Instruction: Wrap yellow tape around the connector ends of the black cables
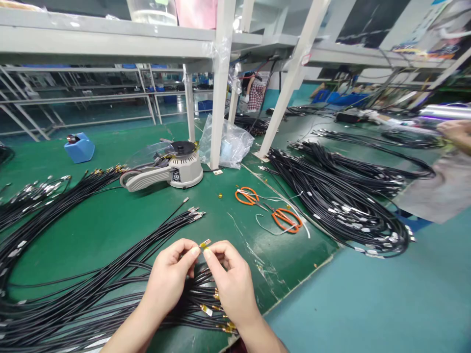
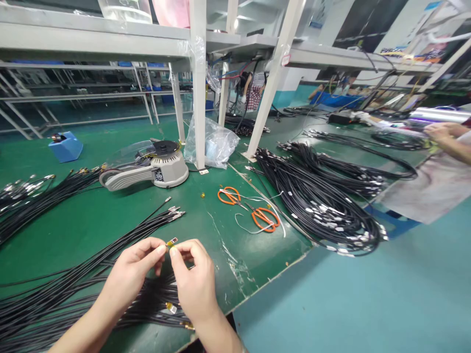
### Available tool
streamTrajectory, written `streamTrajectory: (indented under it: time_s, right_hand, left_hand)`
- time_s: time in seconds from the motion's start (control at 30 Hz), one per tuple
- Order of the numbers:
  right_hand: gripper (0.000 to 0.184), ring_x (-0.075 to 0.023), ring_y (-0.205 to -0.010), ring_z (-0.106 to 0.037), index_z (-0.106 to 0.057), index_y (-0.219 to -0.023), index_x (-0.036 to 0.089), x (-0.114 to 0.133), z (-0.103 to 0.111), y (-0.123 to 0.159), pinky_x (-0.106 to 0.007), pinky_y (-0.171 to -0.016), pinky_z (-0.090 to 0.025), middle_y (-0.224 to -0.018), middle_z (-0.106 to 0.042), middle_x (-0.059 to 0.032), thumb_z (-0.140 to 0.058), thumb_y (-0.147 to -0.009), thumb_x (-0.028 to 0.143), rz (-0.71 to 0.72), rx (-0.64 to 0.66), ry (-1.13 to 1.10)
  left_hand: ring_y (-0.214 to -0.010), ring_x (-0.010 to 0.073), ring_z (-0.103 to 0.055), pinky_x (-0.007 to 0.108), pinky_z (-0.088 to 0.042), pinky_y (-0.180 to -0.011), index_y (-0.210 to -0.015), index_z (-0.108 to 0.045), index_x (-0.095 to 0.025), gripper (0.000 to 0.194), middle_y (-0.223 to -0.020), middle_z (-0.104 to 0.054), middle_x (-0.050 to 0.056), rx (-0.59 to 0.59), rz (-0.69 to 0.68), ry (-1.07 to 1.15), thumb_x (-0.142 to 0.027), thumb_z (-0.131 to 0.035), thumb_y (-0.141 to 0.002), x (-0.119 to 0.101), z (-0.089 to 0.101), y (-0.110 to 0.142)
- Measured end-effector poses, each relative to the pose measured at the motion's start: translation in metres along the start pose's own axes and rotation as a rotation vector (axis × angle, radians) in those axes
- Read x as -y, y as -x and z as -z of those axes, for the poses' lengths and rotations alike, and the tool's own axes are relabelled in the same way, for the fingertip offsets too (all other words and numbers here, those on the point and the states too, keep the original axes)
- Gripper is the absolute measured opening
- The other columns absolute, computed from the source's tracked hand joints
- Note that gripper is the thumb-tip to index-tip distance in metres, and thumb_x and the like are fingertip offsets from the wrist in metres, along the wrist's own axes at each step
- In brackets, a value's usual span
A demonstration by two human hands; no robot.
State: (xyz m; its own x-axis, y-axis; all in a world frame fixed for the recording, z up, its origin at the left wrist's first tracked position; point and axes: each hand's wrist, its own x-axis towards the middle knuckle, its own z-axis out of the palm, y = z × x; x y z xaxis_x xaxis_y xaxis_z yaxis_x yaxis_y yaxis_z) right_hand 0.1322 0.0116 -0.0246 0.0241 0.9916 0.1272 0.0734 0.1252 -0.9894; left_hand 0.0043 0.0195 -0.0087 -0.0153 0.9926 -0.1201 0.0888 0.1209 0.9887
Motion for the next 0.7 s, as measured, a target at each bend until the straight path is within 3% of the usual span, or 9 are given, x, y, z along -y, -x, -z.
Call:
streamTrajectory:
  time_s: [0.27,0.57,0.7]
  right_hand:
    - [0.013,-0.0148,-0.07,-0.057,-0.059,-0.074,0.018,-0.007,0.001,-0.007,-0.024,-0.065,-0.044,-0.075,-0.06,-0.0011,-0.058,-0.084,0.026,0.022,0.057,-0.051]
    - [0.012,-0.0141,-0.073,-0.055,-0.058,-0.07,0.019,-0.006,0.008,-0.009,-0.025,-0.07,-0.044,-0.075,-0.058,0.0009,-0.061,-0.081,0.018,0.125,0.162,-0.085]
    - [0.004,-0.0143,-0.076,-0.057,-0.063,-0.079,0.02,-0.008,0.013,-0.011,-0.026,-0.072,-0.045,-0.08,-0.059,0.0005,-0.064,-0.08,0.017,0.144,0.254,-0.153]
  left_hand:
    - [-0.049,0.0083,-0.042,0.02,-0.037,-0.048,-0.064,-0.059,-0.013,0.029,-0.054,-0.05,-0.003,0.234,0.093,0.24,-0.04,-0.068,-0.07,0.001,0.011,-0.007]
    - [-0.048,0.0072,-0.038,0.02,-0.03,-0.049,-0.063,-0.059,-0.013,0.034,-0.053,-0.048,-0.003,0.496,0.109,0.188,-0.044,-0.068,-0.071,-0.005,0.026,-0.009]
    - [-0.047,0.007,-0.036,0.02,-0.029,-0.048,-0.062,-0.06,-0.013,0.035,-0.051,-0.046,-0.004,0.569,0.132,0.165,-0.045,-0.068,-0.07,-0.006,0.029,-0.01]
